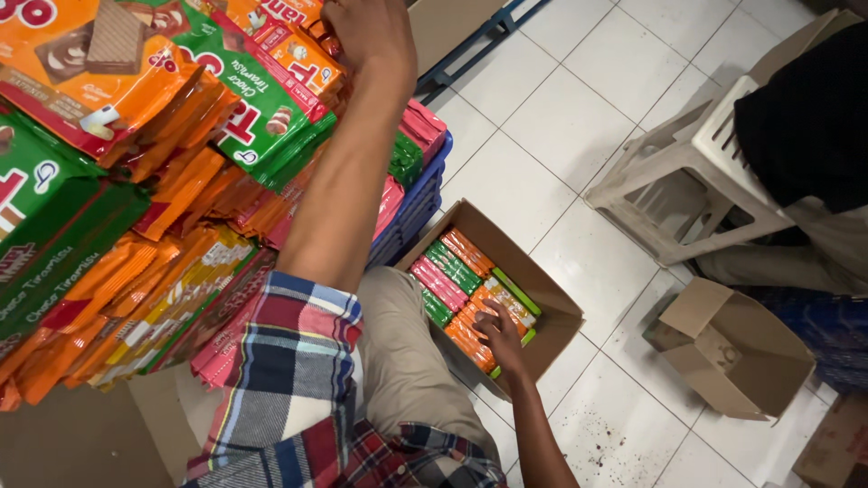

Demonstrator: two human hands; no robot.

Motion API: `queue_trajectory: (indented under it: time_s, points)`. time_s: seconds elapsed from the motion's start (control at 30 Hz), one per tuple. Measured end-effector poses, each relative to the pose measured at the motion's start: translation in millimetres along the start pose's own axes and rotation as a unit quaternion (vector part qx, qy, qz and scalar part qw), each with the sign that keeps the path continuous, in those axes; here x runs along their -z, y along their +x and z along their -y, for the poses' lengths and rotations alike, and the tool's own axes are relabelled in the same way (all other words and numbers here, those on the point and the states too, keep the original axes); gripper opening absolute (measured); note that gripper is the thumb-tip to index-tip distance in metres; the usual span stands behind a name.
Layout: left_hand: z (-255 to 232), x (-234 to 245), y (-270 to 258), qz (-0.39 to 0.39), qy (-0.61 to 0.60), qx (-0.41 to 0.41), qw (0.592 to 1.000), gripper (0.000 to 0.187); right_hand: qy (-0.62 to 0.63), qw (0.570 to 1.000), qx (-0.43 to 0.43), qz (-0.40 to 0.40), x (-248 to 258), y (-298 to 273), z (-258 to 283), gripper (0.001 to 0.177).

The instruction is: The person takes packets of Tango snacks from a cardboard box and stacks them onto a blue crate. The person arranges the packets in neat rows, alternating between different flavors and colors.

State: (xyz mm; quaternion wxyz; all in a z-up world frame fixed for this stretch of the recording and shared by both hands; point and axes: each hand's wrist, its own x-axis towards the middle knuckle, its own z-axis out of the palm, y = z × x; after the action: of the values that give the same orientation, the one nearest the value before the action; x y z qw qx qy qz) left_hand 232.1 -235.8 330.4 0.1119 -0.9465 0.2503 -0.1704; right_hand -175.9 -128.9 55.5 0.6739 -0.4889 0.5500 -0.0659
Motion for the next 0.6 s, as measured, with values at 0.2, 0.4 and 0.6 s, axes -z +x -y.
queue_trajectory:
  time_s: [0.2,0.4,0.6]
  points:
    - [2.0,8.7,10.0,0.058,0.065,-0.073,0.994,0.059,-0.019,1.000,-0.015,-0.003,1.5,-9.0,13.8,0.046]
    - [-6.2,-1.4,9.7,0.039,0.011,0.029,0.999,0.036,-0.015,1.000,-0.024,-0.003,-0.9,-11.0,21.1,0.048]
    - [-14.2,-19.1,0.6,0.039,-0.093,0.020,0.995,0.046,-0.018,1.000,-0.004,0.015,6.2,12.9,-17.3,0.046]
